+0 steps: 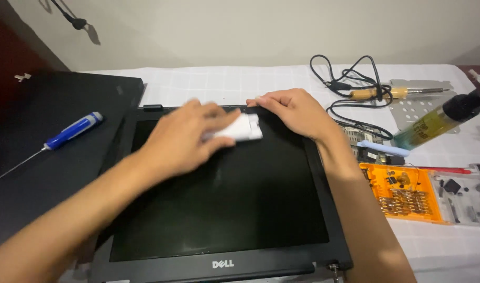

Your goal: Cleaning and reinstalling an LCD panel on a laptop at a repair station.

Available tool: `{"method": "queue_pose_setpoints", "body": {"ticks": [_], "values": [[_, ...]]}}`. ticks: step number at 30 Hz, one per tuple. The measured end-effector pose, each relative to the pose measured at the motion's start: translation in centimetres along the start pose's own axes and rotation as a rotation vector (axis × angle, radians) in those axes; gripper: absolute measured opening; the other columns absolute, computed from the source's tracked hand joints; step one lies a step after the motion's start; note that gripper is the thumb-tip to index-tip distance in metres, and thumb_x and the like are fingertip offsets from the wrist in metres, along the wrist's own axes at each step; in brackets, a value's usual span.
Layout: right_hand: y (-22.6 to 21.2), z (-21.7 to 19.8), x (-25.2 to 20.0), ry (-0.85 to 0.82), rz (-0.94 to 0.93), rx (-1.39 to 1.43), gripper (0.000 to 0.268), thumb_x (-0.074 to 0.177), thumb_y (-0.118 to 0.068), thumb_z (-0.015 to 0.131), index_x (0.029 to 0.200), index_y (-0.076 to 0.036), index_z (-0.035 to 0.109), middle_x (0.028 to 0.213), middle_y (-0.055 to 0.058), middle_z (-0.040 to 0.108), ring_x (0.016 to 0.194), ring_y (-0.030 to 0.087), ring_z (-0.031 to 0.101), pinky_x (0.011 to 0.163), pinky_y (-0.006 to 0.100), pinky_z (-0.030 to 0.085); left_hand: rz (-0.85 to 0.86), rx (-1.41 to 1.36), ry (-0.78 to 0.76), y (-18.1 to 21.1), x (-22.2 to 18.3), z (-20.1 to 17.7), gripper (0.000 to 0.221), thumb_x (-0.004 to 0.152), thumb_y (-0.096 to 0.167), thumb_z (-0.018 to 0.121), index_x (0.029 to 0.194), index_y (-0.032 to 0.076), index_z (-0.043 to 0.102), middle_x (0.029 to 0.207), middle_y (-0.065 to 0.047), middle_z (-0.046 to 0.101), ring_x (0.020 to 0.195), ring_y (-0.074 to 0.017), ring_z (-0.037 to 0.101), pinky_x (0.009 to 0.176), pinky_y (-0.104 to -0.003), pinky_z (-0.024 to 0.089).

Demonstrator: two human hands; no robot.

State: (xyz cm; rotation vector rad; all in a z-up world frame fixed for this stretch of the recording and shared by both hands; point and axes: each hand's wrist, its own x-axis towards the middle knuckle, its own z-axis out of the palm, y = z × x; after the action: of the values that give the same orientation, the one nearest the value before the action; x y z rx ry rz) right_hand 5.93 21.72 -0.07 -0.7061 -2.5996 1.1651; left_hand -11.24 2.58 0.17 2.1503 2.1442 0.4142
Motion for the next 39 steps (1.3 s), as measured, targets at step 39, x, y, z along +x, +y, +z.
{"method": "queue_pose_setpoints", "body": {"ticks": [39], "values": [[1.0, 0.0, -0.1, 0.086, -0.033, 0.091, 0.026, 0.091, -0.038, 0.068, 0.101, -0.019, 0.083, 0.117, -0.002, 0.080, 0.111, 0.007, 0.075, 0.091, 0.021, 0.053, 0.318, -0.311, 0.056, 12.7, -6.6, 2.7, 0.049, 0.100, 0.043, 0.064, 0.138, 0.012, 0.066, 0.107, -0.001, 0.065, 0.077, -0.0220, 0.055, 0.072, -0.040, 0.043]]}}
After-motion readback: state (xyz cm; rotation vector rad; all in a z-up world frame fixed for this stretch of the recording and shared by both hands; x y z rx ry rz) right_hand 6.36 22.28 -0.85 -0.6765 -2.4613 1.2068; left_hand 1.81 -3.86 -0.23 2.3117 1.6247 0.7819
